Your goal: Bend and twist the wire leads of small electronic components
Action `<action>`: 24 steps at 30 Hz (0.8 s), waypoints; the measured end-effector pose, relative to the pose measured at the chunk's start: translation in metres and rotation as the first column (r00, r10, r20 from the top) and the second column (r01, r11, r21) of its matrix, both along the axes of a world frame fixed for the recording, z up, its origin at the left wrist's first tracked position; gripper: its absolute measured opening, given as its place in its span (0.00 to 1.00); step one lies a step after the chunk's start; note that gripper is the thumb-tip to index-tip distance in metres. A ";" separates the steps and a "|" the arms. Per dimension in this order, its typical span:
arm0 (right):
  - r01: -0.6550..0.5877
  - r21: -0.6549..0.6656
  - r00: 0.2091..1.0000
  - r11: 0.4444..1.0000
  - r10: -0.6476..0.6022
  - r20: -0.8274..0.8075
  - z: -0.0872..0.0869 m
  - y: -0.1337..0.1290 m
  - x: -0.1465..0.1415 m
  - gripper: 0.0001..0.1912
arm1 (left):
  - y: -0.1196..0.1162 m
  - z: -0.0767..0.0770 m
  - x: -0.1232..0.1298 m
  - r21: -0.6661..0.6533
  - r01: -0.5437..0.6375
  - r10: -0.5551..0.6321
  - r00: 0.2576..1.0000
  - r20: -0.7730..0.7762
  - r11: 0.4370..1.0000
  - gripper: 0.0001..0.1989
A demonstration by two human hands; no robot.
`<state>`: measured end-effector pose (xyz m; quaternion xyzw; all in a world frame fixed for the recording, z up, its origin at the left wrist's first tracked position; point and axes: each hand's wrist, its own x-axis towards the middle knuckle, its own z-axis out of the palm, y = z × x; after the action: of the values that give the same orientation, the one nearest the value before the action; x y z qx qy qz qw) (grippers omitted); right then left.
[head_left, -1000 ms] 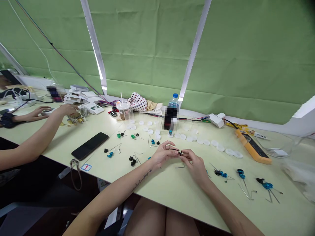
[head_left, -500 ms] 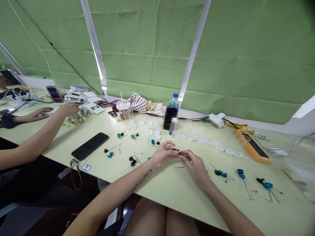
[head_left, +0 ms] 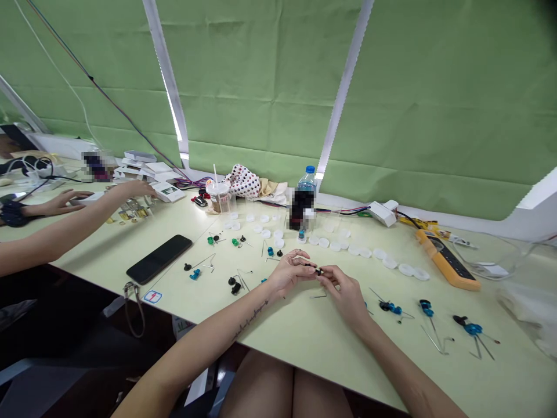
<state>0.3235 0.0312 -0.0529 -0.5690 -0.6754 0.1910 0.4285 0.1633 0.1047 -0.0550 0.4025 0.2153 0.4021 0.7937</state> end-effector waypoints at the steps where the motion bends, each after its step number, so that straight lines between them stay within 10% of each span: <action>1: -0.003 -0.001 1.000 1.000 0.003 0.003 0.000 0.000 0.000 0.12 | 0.000 0.000 0.000 -0.001 0.001 -0.001 1.000 0.001 1.000 0.22; 24: -0.001 -0.013 1.000 1.000 0.001 0.000 0.000 0.000 -0.001 0.12 | -0.001 0.000 0.000 0.005 0.007 -0.007 1.000 0.006 1.000 0.22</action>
<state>0.3229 0.0310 -0.0527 -0.5716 -0.6743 0.1956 0.4247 0.1632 0.1042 -0.0555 0.4039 0.2107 0.4009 0.7948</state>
